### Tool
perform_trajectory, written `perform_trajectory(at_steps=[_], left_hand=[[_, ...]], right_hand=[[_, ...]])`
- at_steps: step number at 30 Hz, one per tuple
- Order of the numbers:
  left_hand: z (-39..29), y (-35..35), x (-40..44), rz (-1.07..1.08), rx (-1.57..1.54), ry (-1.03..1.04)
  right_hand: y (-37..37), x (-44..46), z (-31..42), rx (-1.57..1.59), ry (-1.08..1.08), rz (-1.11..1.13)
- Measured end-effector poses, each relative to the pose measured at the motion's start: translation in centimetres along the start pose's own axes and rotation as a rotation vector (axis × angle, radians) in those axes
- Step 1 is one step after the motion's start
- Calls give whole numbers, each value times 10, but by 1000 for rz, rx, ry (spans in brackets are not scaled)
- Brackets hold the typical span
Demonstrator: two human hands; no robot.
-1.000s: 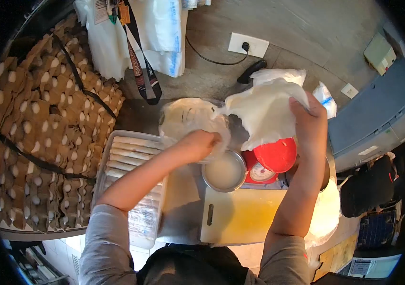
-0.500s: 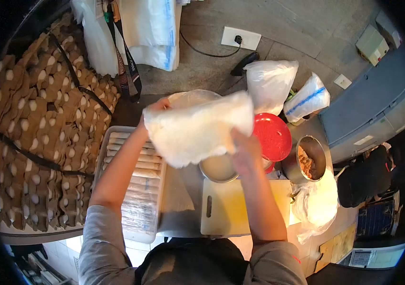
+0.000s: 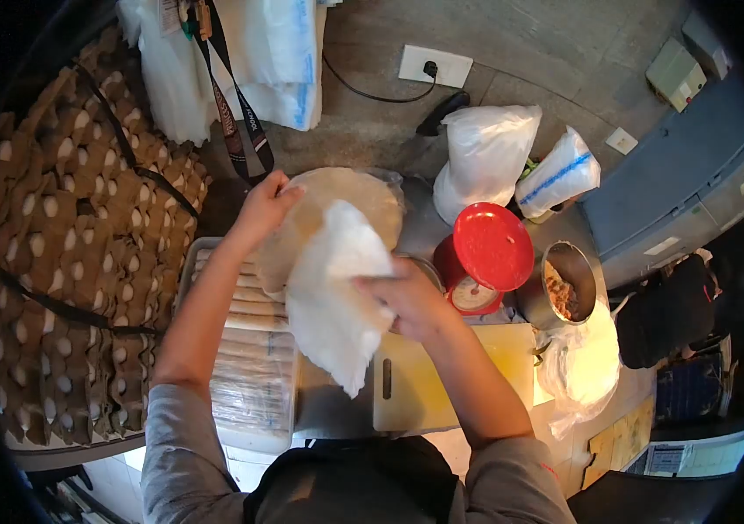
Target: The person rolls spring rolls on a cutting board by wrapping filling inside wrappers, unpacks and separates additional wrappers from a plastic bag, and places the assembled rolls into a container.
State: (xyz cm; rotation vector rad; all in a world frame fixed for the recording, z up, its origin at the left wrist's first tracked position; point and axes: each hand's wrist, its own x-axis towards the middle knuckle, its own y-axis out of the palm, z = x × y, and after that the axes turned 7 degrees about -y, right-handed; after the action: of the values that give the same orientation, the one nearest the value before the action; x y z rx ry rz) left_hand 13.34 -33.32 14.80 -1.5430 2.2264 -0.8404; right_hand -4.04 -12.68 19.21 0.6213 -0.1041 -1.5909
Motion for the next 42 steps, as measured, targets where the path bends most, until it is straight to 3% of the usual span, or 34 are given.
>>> perform_trajectory(at_steps=[3,5,7,10,12,14,15,18,19,22,25,27,29,32,34,35,39,42], left_hand=[[-4,8,8,105,-319,6],[-17,8,4,177,-549,-8],[-14,2,5,182,-428,59],[-14,-3,-1,179,-266,220],[-25,-3,-15,138,-130,286],[-44,-7,-29,62,36,295],[-42,-4,-25,11,40,234],[-28,-13,-13,-77,307,234],[-20,-12,-14,-194,373,326],[-8,-5,-15,-130,384,171],[-10,3,-19,-202,255,238],[-20,0,-21,-218,178,262],[-27,-7,-24,-198,143,250],[-23,-16,-30,-125,138,238],[-11,-15,-36,-77,121,296],[-9,-12,-36,-86,106,298],[-13,-5,-33,-121,46,340],[-22,-4,-31,-186,15,340]], right_hand=[[11,45,13,-117,-26,234],[-3,87,7,-68,90,246],[-19,111,1,1,178,200],[-54,138,-19,242,73,24],[-108,184,-38,463,-49,159],[-56,158,0,436,-282,-154],[-57,162,0,368,-341,-190],[-71,152,-16,562,-394,-66],[-80,139,-24,489,-368,-138],[-96,122,-35,461,-215,78],[-92,152,-43,518,-399,183],[-71,166,-28,552,-434,99],[-49,176,-13,536,-441,-136],[-121,179,-54,615,-520,243],[-131,150,-59,220,-354,-246],[-134,143,-59,45,-316,-326],[-107,153,-32,-396,-467,-157],[-86,173,-13,-393,-508,-26]])
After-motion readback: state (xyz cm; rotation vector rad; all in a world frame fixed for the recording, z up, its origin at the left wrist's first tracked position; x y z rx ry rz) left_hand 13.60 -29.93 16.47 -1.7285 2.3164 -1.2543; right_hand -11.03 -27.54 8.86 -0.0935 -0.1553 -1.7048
